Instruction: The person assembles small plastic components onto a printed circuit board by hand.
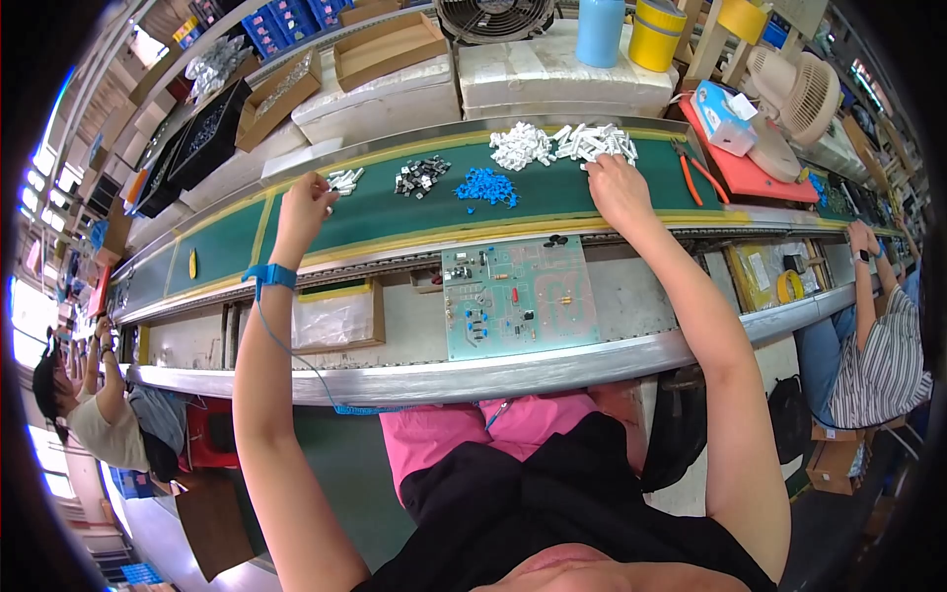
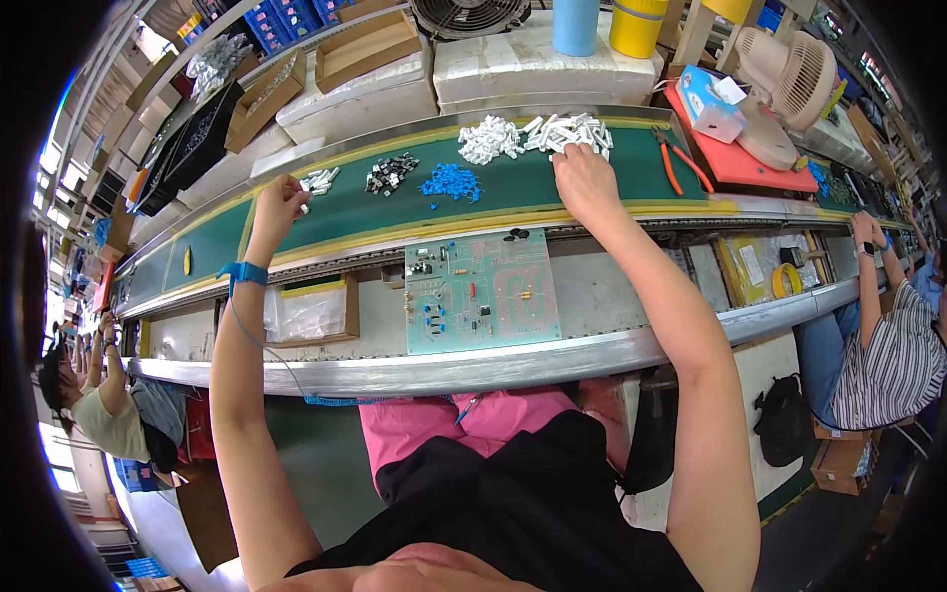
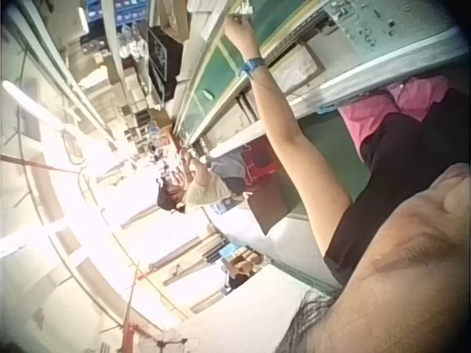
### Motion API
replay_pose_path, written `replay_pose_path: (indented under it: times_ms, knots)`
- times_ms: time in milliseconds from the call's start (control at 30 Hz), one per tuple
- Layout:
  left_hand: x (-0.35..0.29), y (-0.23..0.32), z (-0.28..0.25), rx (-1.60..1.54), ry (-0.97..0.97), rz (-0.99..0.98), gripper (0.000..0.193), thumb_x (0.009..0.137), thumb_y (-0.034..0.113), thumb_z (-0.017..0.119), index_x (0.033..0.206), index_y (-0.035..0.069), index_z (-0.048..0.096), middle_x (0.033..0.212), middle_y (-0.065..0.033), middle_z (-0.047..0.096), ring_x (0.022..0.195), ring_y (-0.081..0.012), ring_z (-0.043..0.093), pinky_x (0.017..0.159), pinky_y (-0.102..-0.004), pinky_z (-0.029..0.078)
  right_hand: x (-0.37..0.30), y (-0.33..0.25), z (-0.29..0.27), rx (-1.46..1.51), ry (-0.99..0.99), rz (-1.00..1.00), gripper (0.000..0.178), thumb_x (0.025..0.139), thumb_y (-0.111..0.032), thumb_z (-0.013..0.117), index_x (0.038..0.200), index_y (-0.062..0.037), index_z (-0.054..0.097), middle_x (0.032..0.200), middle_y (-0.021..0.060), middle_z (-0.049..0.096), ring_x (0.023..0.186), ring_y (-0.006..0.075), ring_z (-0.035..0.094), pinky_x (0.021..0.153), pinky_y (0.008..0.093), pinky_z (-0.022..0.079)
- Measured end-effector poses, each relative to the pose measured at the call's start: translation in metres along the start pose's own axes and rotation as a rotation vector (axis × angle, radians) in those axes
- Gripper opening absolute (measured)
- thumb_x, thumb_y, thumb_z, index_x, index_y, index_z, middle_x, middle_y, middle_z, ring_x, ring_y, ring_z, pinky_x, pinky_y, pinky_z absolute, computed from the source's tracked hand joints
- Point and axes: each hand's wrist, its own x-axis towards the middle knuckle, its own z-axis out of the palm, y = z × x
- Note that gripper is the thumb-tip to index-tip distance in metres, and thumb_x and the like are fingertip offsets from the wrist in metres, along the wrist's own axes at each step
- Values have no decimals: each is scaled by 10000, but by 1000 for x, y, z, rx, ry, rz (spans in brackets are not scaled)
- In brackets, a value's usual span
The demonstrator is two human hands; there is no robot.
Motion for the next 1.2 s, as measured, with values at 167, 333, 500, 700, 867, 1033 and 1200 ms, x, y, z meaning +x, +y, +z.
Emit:
replay_pose_path:
  times_ms: [167, 333, 500, 700, 867, 1033, 1200]
  knots:
    - [-54, 61, 44, -475, -187, 123, 204, 846, 108, 621, 1002, -24, 622, 766, -86, 680, 701, -126, 646, 644, -245, 523, 4, 1, 2, -39, -38, 20, 127, 773, -57, 549, 869, -29, 627, 874, 95, 596, 873, 241, 584, 726, 336, 516]
    - [-136, 145, 82, -230, -268, 319, 133, 904, 123, 539, 948, -3, 540, 719, -170, 625, 656, -295, 625, 579, -350, 490, -2, 8, 9, -5, 6, 23, 69, 778, -65, 541, 815, -38, 592, 871, 90, 596, 886, 239, 587, 716, 343, 511]
    - [-178, 170, 117, -191, -234, 659, 110, 846, 95, 603, 920, 22, 567, 832, -132, 599, 762, -316, 568, 676, -396, 463, -3, 9, 6, 160, 5, 66, 93, 799, -78, 553, 872, -42, 598, 875, 98, 595, 841, 259, 604, 701, 366, 511]
    - [-193, 179, 137, -58, -264, 816, 81, 758, 73, 656, 810, 42, 602, 808, -80, 559, 793, -274, 510, 723, -374, 420, -6, 13, 7, 351, -101, 139, 359, 822, -101, 560, 1180, -116, 552, 967, 99, 585, 892, 296, 596, 736, 404, 494]
    - [-195, 180, 140, -41, -285, 821, 80, 753, 77, 657, 785, 48, 590, 771, -75, 555, 774, -270, 508, 701, -361, 417, -3, 12, 6, 442, -43, 143, 272, 821, -112, 576, 1088, -72, 610, 934, 119, 593, 826, 294, 604, 717, 386, 485]
    - [-200, 181, 139, 49, -302, 839, 87, 760, 86, 648, 756, 55, 567, 756, -69, 546, 762, -264, 505, 690, -363, 414, -1, 18, -2, 819, -72, 354, 152, 818, -153, 616, 919, -40, 614, 827, 129, 651, 780, 292, 634, 680, 384, 489]
    - [-200, 182, 140, 181, -312, 902, 87, 762, 94, 635, 757, 61, 555, 742, -58, 525, 741, -247, 501, 662, -354, 399, -4, 18, -8, 537, -141, 343, 145, 818, -160, 639, 905, -50, 603, 774, 87, 645, 706, 257, 630, 621, 344, 479]
